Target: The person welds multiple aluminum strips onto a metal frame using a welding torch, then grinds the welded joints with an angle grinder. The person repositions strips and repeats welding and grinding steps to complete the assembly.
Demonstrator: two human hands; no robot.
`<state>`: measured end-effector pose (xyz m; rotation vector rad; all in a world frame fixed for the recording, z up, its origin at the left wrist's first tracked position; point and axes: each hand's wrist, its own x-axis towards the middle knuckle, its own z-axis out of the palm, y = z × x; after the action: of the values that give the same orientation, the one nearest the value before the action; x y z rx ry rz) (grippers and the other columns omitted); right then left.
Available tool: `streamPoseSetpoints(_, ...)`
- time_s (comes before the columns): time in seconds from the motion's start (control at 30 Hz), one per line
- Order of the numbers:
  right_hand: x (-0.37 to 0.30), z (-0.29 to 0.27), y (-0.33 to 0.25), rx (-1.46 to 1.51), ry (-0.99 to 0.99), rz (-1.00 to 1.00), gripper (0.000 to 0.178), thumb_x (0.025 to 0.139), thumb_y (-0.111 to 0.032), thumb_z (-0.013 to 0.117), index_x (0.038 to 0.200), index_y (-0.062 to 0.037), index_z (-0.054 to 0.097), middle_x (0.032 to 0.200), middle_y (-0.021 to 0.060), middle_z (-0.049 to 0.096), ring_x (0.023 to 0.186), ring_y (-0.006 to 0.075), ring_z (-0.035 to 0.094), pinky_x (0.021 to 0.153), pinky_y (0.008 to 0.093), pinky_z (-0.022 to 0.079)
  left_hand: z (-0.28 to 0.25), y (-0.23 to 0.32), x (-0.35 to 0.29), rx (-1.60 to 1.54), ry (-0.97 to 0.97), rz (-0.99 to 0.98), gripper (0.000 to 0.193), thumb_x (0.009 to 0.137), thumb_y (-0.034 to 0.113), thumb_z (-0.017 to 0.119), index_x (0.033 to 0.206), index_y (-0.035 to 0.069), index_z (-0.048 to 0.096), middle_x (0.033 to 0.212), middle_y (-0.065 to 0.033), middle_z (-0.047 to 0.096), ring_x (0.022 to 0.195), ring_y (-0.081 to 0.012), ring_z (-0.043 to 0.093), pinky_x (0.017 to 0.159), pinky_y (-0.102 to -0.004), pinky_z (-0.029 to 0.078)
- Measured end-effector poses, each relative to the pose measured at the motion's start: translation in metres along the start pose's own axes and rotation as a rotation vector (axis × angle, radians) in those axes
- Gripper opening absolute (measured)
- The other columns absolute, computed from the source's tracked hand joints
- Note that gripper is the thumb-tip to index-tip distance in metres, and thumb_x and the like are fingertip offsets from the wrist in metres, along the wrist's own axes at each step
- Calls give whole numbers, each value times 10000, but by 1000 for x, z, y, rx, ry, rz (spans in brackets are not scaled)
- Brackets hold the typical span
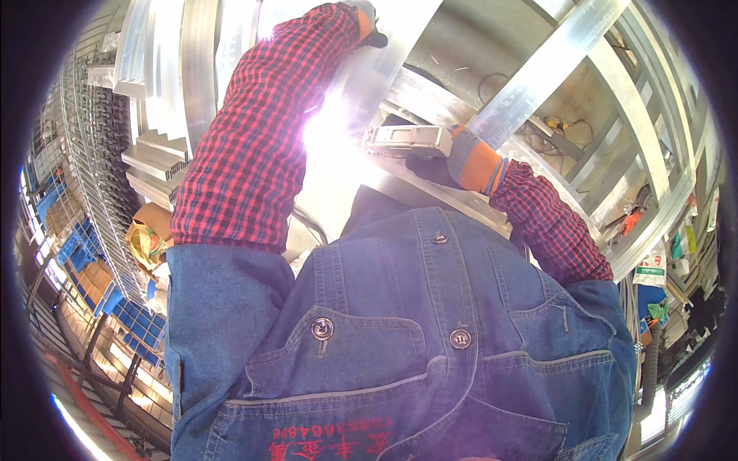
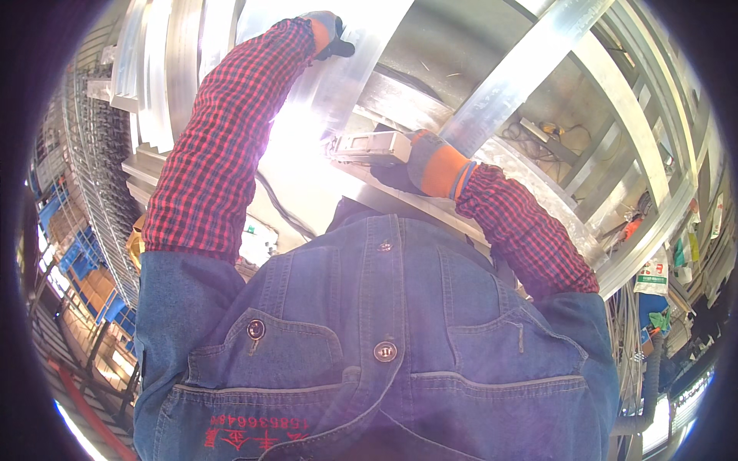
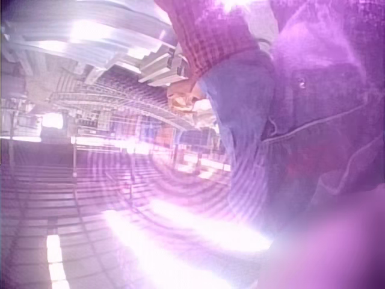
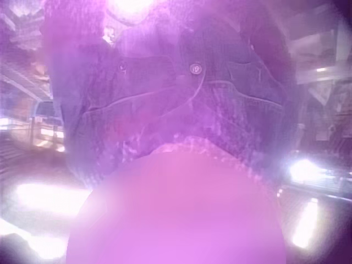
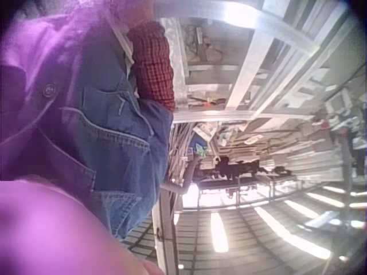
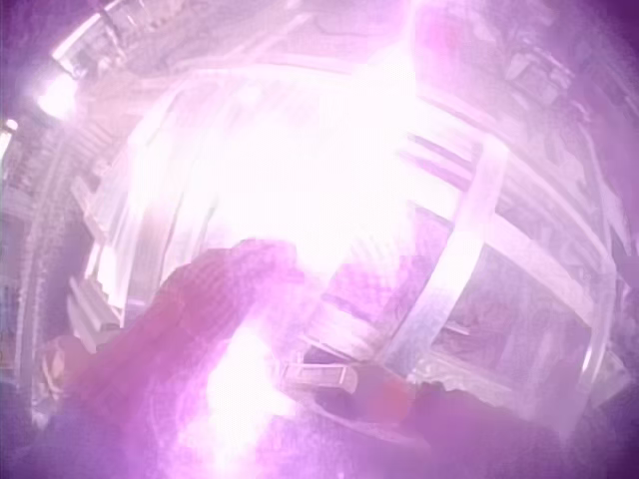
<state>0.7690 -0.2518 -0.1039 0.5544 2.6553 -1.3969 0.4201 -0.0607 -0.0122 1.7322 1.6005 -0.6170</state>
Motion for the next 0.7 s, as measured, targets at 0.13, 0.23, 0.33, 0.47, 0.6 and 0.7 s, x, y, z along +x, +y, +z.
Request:
streamPoseSetpoints(0.13,-2,-5,-2,-6,9,-11,319,1013,-276,804,1285,-109,801,1138,106,836,1018,228,778,914,365,596,7,1,8,-35,15,-71,550,956,586,843,963,36,831,785,-70,765,704,-219,719,706,-428,587)
streamPoseSetpoints(0.23,1,-3,-2,-68,-11,13,349,1019,-332,780,1301,-125,793,1139,113,829,1033,271,781,928,378,594,14,-4,12,-39,60,-60,542,956,584,845,971,42,837,787,-69,767,701,-221,718,712,-425,591)
streamPoseSetpoints(0.33,0,-2,0,-58,-29,26,354,1020,-331,777,1307,-125,791,1144,120,830,1030,273,782,925,379,598,13,-6,15,10,52,-38,535,956,579,847,975,44,839,790,-70,771,704,-222,722,718,-423,595)
streamPoseSetpoints(0.47,0,-1,3,-43,-49,45,359,1021,-329,774,1315,-123,787,1152,128,830,1025,276,785,920,381,604,9,-4,14,69,26,-30,523,955,568,852,979,46,838,797,-72,778,713,-220,731,726,-420,598)
streamPoseSetpoints(0.6,0,-5,3,-120,-90,81,365,1022,-327,770,1324,-122,784,1159,137,831,1020,278,787,915,383,609,9,-13,2,-56,54,65,515,955,555,854,993,42,835,814,-76,788,720,-215,738,730,-417,598)
streamPoseSetpoints(0.7,-1,-14,-1,-14,-78,75,361,1019,-324,774,1315,-117,786,1148,141,832,1005,277,789,903,385,614,5,-5,3,-68,26,13,515,951,553,860,1007,41,835,829,-76,793,723,-215,739,731,-414,599)
